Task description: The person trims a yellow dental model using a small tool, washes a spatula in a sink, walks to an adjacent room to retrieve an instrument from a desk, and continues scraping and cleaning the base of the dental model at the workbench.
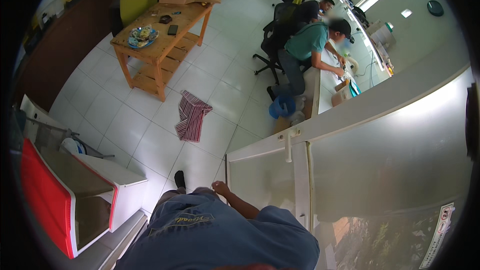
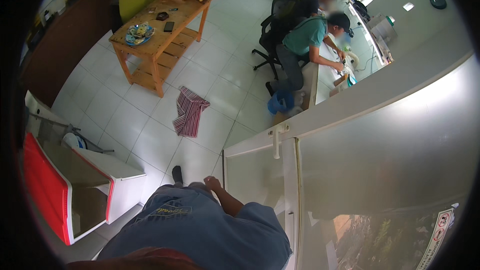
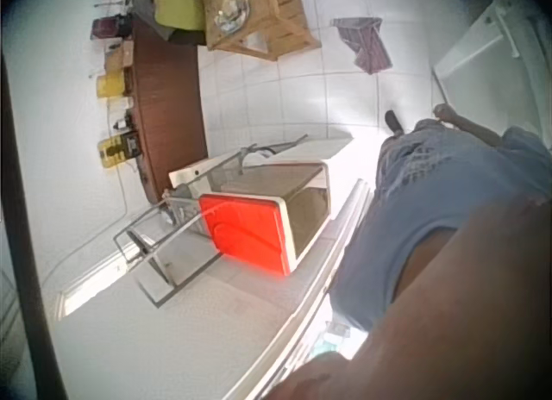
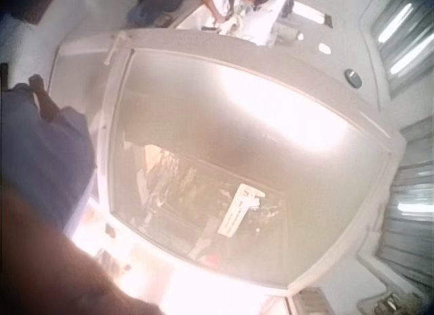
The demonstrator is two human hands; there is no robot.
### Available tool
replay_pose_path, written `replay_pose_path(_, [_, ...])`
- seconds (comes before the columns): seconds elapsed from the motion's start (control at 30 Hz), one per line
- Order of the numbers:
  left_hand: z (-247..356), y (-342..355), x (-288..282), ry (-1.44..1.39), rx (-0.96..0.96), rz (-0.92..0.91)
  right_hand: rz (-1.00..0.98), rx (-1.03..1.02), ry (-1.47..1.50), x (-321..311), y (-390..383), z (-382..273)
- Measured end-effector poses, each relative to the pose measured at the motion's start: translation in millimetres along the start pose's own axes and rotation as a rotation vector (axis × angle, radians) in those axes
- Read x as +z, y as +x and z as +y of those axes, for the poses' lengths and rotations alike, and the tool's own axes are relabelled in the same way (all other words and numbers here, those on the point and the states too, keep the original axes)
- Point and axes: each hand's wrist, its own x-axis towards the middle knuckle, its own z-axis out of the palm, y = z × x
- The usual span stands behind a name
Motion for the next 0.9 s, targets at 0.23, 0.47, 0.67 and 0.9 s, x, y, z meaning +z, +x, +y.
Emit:
replay_pose_path(0.23, [130, 81, 80, 0.279, 0.094, -0.215, 0.011, -0.017, 0.318, -81, 62, -85])
replay_pose_path(0.47, [238, 154, 201, 0.543, 0.087, -0.421, -0.006, 0.247, 0.513, -155, 190, -64])
replay_pose_path(0.67, [355, 201, 328, 0.692, -0.095, -0.651, -0.232, 0.169, 0.405, -282, 315, -9])
replay_pose_path(0.9, [482, 285, 446, 0.486, -0.345, -0.934, 0.043, 0.383, 0.246, -414, 398, 57])
